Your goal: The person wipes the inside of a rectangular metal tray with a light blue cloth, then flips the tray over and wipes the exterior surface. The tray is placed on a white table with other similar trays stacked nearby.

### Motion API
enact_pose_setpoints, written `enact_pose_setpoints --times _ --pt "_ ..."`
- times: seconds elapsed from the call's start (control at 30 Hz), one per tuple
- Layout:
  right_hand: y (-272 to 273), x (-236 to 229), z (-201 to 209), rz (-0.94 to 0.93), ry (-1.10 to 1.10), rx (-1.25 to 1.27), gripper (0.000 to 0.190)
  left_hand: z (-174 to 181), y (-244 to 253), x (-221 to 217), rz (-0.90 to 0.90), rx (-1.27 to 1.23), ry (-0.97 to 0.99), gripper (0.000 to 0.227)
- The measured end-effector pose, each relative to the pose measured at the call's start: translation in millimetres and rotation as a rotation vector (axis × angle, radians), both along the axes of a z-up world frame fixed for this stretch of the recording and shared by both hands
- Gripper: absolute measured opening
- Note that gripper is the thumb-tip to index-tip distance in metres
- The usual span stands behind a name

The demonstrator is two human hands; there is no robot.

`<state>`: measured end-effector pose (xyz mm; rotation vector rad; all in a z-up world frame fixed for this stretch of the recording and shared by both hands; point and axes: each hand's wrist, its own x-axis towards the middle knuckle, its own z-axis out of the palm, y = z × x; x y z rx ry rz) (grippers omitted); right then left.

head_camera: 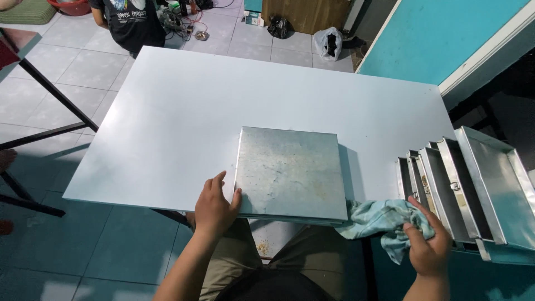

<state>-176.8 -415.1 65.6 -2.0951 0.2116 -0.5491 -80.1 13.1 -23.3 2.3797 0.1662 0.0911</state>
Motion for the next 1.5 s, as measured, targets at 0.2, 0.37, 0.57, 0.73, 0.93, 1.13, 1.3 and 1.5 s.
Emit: enact_pose_setpoints --times 0.2,0.37,0.57,0.73,0.93,1.13,1.3,1.5 --pt "-17.7 20.1 -42.2 -0.104 -0.361 0.047 0.048 -10.3 -32.4 -27.0 -0.409 0.343 -0.304 0.07" --pt "38.1 41.9 -3.8 0.02 -0.612 -0.463 0.032 -55.0 -58.7 -33.5 -0.594 0.604 -0.593 0.081" --pt "39.3 67.3 24.5 -0.151 -0.884 -0.721 0.027 -67.2 -62.5 -28.5 -0.519 0.613 -0.82 0.056" --pt "25.6 65.1 61.7 -0.257 -1.034 -0.871 0.027 -68.2 -60.0 -26.8 -0.478 0.648 -0.905 0.058" --pt "15.2 47.9 101.5 -0.323 -1.082 -1.067 0.022 -70.3 -59.5 -27.9 -0.472 0.629 -0.901 0.061" --pt "-29.5 50.8 95.3 -0.338 -1.077 -0.892 0.025 -74.4 -63.0 -27.3 -0.494 0.634 -0.867 0.066" --pt "-5.0 79.2 75.0 -0.147 -0.968 -0.878 0.017 -68.2 -65.6 -28.7 -0.468 0.658 -0.867 0.057" --pt "25.2 98.3 -31.8 0.185 -0.323 -0.683 0.047 -63.9 -77.6 -23.5 -0.384 0.791 -0.872 0.065"
